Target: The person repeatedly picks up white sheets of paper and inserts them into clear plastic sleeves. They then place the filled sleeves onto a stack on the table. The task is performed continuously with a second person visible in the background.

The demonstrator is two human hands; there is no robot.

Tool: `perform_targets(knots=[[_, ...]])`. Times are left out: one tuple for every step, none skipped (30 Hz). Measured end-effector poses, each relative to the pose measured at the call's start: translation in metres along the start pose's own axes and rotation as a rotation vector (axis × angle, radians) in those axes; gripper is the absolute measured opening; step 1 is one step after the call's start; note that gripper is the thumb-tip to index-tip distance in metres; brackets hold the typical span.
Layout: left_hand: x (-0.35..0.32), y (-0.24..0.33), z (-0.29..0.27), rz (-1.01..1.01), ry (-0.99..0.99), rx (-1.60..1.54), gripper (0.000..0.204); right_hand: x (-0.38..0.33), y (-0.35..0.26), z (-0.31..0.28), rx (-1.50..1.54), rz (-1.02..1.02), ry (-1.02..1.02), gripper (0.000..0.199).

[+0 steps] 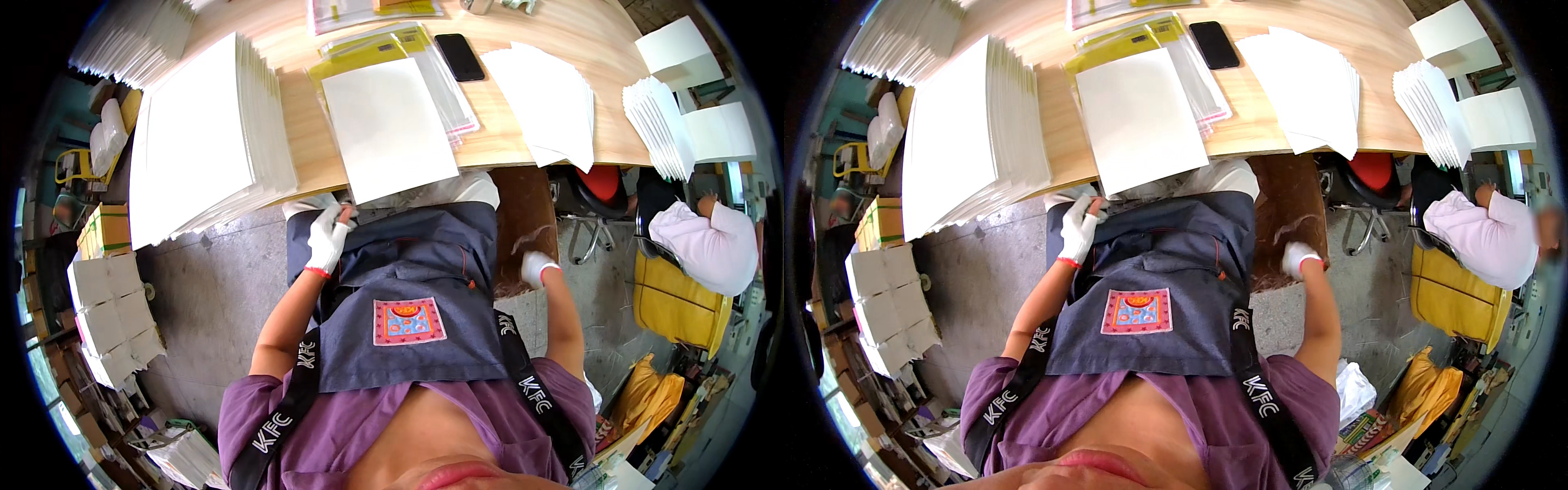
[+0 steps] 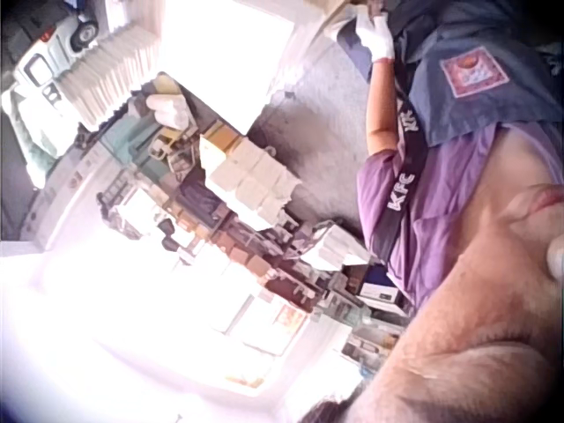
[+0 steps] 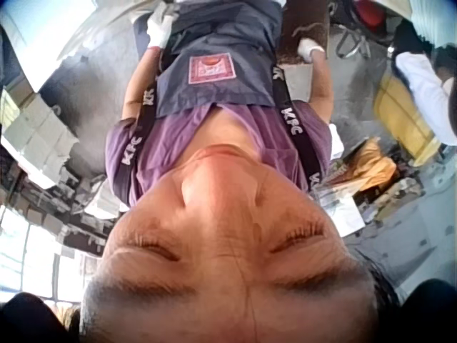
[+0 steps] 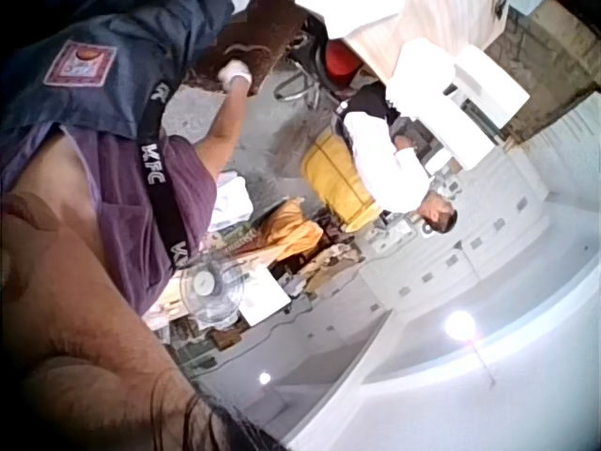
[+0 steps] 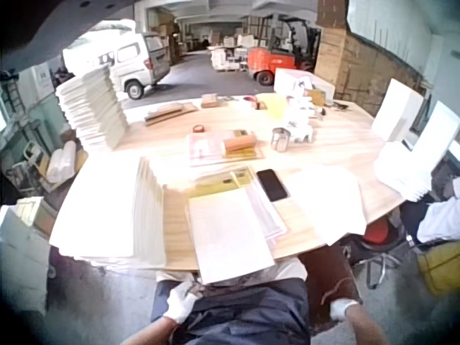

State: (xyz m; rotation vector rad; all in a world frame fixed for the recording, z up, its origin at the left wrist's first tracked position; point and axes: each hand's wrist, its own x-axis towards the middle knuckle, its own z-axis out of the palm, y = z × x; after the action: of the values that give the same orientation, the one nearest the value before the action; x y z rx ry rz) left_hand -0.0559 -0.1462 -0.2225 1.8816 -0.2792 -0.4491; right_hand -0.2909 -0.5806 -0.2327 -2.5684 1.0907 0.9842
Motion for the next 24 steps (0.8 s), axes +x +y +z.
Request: perform_targets(knots=[[0.0, -0.001, -0.001, 0.195, 0.125, 0.277, 0.014, -0.006, 0.001, 0.007, -0.271, -0.046, -0.158, 0.016], [0.001, -0.002, -0.001, 0.364, 0.229, 0.567, 0.027, -0.012, -0.007, 0.008, -0.161, -0.079, -0.215, 0.02], [0.003, -0.002, 0.001, 0.545, 0.263, 0.641, 0.031, -0.016, -0.021, 0.004, -0.084, -0.091, -0.154, 0.025], [0.006, -0.002, 0.003, 0.694, 0.289, 0.717, 0.036, -0.018, -0.04, -0.005, 0.076, -0.1, 0.021, 0.03], [0.01, -0.001, 0.005, 0.677, 0.221, 0.713, 0.039, -0.022, -0.063, -0.015, 0.218, -0.162, 0.107, 0.029], [0.015, 0.001, 0.011, 0.784, 0.284, 0.759, 0.038, -0.024, -0.088, -0.028, 0.361, -0.26, 0.271, 0.028], [0.018, 0.003, 0.012, 0.803, 0.243, 0.751, 0.032, -0.026, -0.112, -0.039, 0.296, -0.504, 0.506, 0.025], [0.021, 0.006, 0.014, 0.841, 0.205, 0.741, 0.027, -0.028, -0.134, -0.05, 0.235, -0.791, 0.789, 0.022], [0.023, 0.007, 0.013, 0.845, 0.192, 0.743, 0.023, -0.027, -0.155, -0.059, 0.162, -0.886, 0.918, 0.023], [0.025, 0.009, 0.012, 0.866, 0.188, 0.74, 0.02, -0.027, -0.17, -0.068, 0.069, -1.001, 0.998, 0.023], [0.026, 0.009, 0.01, 0.85, 0.163, 0.761, 0.016, -0.027, -0.179, -0.074, 0.116, -1.018, 1.024, 0.023], [0.024, 0.008, 0.007, 0.844, 0.193, 0.695, 0.013, -0.026, -0.186, -0.076, 0.138, -1.043, 0.995, 0.023], [0.021, 0.007, 0.003, 0.801, 0.202, 0.651, 0.011, -0.024, -0.191, -0.077, 0.154, -1.036, 0.941, 0.023], [0.018, 0.004, 0.0, 0.732, 0.216, 0.608, 0.009, -0.022, -0.194, -0.075, 0.269, -1.001, 0.872, 0.022], [0.014, 0.0, -0.002, 0.592, 0.172, 0.494, 0.012, -0.02, -0.195, -0.071, 0.375, -0.929, 0.775, 0.021], [0.01, -0.004, 0.0, 0.402, 0.2, 0.235, 0.014, -0.017, -0.197, -0.065, 0.479, -0.839, 0.668, 0.02], [0.007, -0.006, 0.002, 0.211, 0.221, -0.023, 0.017, -0.014, -0.198, -0.057, 0.639, -0.719, 0.551, 0.021], [0.005, -0.007, 0.004, 0.022, 0.221, -0.273, 0.02, -0.01, -0.2, -0.051, 0.769, -0.646, 0.493, 0.021], [0.004, -0.007, 0.007, -0.091, 0.229, -0.468, 0.026, -0.005, -0.203, -0.044, 0.896, -0.571, 0.434, 0.022], [0.003, -0.003, 0.008, -0.122, 0.225, -0.57, 0.025, -0.002, -0.204, -0.038, 1.027, -0.503, 0.353, 0.023], [0.003, 0.003, 0.007, -0.154, 0.209, -0.665, 0.023, 0.001, -0.205, -0.032, 1.171, -0.458, 0.321, 0.026], [0.003, 0.012, 0.005, -0.243, 0.225, -0.737, 0.022, 0.002, -0.201, -0.027, 1.37, -0.444, 0.148, 0.027], [0.002, 0.024, 0.0, -0.242, 0.168, -0.635, 0.025, 0.003, -0.2, -0.023, 1.397, -0.396, 0.077, 0.027], [-0.004, 0.039, -0.005, -0.143, 0.152, -0.508, 0.028, 0.0, -0.198, -0.02, 1.426, -0.357, 0.02, 0.027]])
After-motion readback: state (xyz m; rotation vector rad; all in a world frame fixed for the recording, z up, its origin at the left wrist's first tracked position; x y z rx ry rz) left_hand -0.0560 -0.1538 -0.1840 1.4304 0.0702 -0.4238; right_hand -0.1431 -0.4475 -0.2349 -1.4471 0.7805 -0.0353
